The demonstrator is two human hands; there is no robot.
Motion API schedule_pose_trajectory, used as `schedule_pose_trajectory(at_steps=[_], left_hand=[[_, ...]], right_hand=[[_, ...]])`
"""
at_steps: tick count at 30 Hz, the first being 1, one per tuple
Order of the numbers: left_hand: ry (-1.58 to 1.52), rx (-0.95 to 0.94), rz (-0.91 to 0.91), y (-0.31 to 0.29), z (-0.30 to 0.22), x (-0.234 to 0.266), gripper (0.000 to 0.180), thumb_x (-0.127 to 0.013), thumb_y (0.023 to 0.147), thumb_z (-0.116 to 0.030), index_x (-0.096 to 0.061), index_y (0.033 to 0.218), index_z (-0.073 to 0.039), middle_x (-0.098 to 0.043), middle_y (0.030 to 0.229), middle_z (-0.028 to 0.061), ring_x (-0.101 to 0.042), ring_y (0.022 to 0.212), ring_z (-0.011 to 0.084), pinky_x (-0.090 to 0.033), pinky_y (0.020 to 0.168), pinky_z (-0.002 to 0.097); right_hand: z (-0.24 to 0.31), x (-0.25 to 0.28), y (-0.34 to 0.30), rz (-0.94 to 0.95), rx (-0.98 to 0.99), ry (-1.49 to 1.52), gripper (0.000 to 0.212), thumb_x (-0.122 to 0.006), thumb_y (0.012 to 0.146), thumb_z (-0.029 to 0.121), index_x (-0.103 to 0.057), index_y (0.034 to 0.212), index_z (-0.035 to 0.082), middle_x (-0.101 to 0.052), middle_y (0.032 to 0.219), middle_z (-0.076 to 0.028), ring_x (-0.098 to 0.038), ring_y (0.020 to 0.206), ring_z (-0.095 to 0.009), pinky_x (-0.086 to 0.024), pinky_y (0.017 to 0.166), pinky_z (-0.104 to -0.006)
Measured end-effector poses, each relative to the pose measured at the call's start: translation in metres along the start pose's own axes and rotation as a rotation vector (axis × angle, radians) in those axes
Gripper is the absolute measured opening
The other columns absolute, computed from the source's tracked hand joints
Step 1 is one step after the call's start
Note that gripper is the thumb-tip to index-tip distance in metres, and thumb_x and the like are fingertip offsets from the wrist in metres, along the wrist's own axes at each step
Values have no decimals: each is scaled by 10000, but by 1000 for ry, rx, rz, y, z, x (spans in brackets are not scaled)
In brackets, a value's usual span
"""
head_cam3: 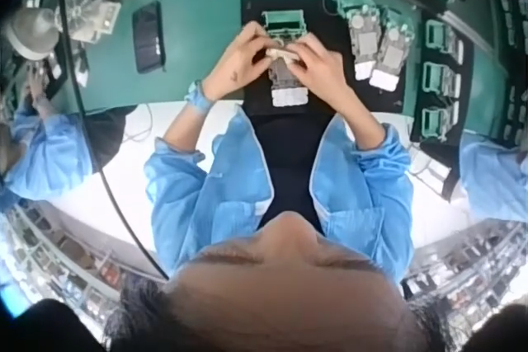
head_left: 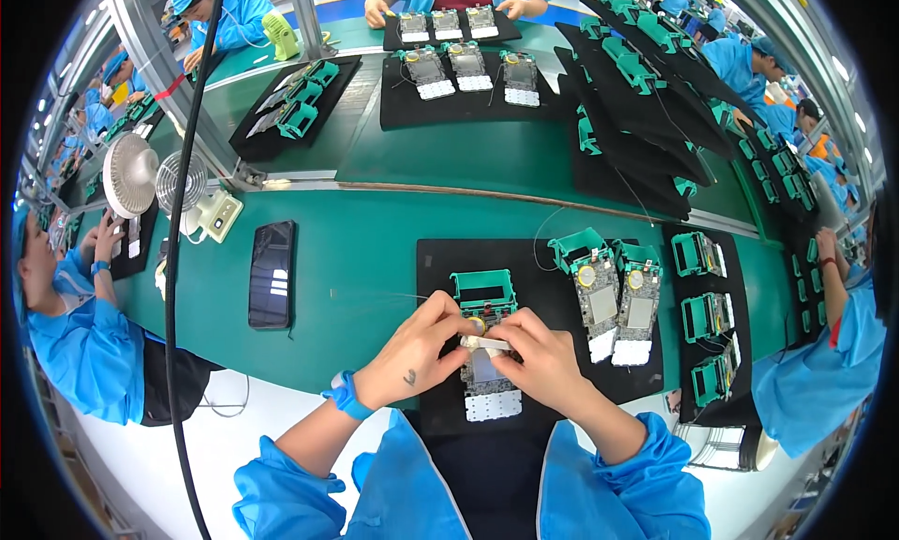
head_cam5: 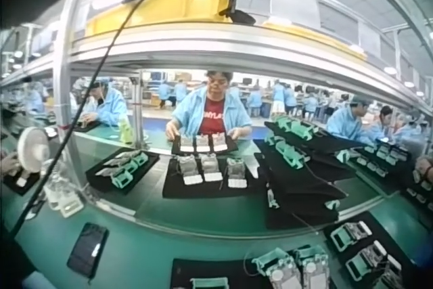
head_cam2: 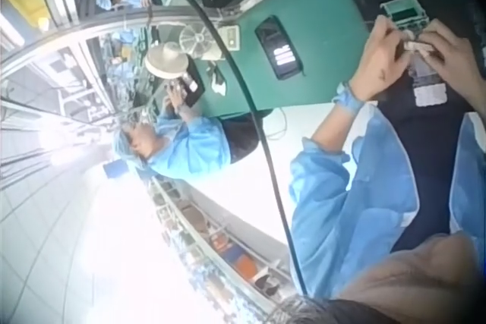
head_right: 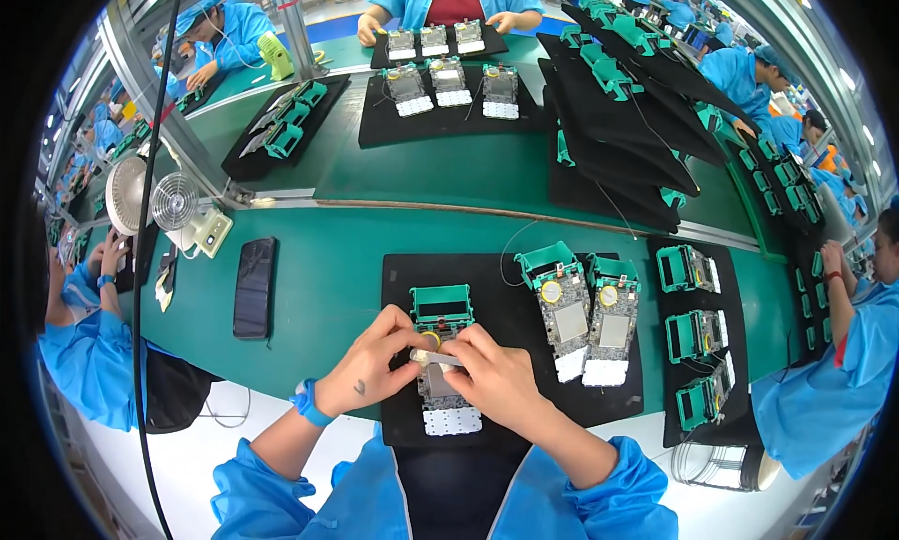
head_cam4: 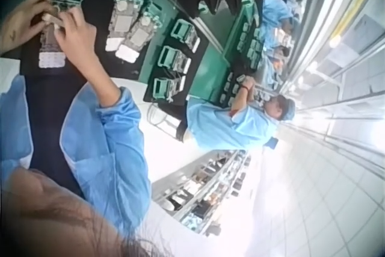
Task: The person assembles small electronic components onto PCBs and mounts them into plastic frames at a factory workstation. This is done using tweezers and a positioning tool.
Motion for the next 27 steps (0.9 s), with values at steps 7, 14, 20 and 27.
schedule_pose_trajectory(at_steps=[7, 14, 20, 27], left_hand=[[-159, 158, -58, -12, 3, -12, 218, -675, 748, 13, -649, 961, -29, -444, 606, 25, -446, 500, 111, -374, 451, 257], [-16, 93, -29, 2, -2, -8, 198, -686, 718, -2, -635, 907, -31, -428, 615, 38, -445, 543, 171, -380, 484, 307], [97, 77, 26, 5, -8, -4, 217, -705, 703, -52, -618, 902, -44, -494, 762, 68, -480, 733, 238, -428, 604, 354], [89, 32, 42, 10, -8, -3, 184, -717, 698, -18, -627, 858, -36, -484, 738, 68, -443, 693, 230, -392, 583, 336]], right_hand=[[0, -4, -6, -60, -114, 207, 226, -702, 678, 12, -652, 897, 31, -551, 846, -28, -573, 566, -102, -455, 475, -230], [-3, 7, -7, -27, -288, 288, 308, -691, 709, -11, -627, 1007, 25, -529, 901, -37, -544, 610, -67, -422, 501, -210], [-15, 8, -20, -148, -379, 317, 290, -621, 804, 17, -569, 1089, 14, -512, 970, -67, -587, 661, -146, -481, 556, -258], [-12, 7, -25, -71, -436, 301, 334, -620, 802, 33, -558, 1131, 39, -514, 980, -79, -594, 629, -167, -488, 544, -275]])
Point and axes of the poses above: each hand's wrist, its own y-axis towards the middle knuckle, its own x-axis out of the back of the hand, z = x × y, the point moved 1 cm from there along y, towards the middle knuckle
